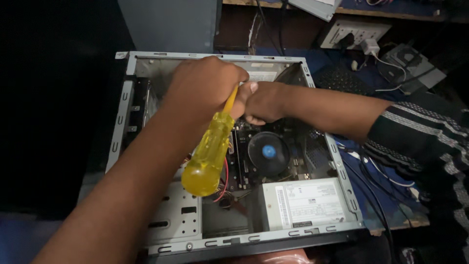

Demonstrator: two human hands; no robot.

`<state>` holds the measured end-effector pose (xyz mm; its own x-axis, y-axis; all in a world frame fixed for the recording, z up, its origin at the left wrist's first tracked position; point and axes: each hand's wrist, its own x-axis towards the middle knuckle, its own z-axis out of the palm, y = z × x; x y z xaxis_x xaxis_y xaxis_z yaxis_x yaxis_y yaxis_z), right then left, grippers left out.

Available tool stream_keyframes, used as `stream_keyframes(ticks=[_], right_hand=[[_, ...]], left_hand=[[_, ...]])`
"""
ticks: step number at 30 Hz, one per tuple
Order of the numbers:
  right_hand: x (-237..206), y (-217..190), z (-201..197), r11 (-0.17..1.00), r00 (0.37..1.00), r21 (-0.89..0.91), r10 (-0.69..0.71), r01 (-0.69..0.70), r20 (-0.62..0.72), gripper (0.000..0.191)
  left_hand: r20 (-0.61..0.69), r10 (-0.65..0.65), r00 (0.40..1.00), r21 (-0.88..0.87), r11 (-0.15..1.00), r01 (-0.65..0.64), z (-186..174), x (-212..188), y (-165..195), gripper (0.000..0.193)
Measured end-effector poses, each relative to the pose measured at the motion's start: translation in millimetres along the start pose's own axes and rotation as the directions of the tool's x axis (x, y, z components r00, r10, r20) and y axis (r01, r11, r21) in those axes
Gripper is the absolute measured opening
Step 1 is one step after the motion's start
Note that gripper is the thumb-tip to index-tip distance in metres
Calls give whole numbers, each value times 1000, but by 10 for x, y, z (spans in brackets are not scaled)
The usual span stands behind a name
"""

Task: The person cleans a RAM module with a cloth, then inserts it into the motherboard inside an open desktop case. They use a screwdriver to tighten screws on the motherboard and adjust internal cables.

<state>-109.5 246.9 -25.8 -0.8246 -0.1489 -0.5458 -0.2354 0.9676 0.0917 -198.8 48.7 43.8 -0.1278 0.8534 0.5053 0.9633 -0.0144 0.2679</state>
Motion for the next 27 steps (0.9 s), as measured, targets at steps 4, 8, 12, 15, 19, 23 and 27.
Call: stream_keyframes(ticks=[4,8,12,15,19,23,27], right_hand=[[27,0,40,1000,1000,-6,9,-9,-11,9],[52,40,120,999,998,-42,-4,1,-61,6],[39,77,171,988,960,-69,-151,139,-235,2],[39,61,158,984,977,-120,-147,129,-153,11],[30,-20,88,993,993,-101,-66,57,-95,24],[-7,-88,-6,996,1000,-93,5,-7,-27,25],[-49,-111,-75,992,998,-113,55,-59,-34,23]], left_hand=[[-23,-5,1000,12,1000,5,8,44,1,32],[24,-27,999,-10,1000,28,-70,13,-7,36],[66,-63,996,-54,996,67,-118,-3,40,41],[13,-30,999,-30,999,30,-132,8,58,37],[29,-34,999,25,999,33,-145,16,46,38],[24,3,1000,-49,999,-2,-153,7,54,37],[-1,16,1000,18,1000,-16,-167,11,78,35]])
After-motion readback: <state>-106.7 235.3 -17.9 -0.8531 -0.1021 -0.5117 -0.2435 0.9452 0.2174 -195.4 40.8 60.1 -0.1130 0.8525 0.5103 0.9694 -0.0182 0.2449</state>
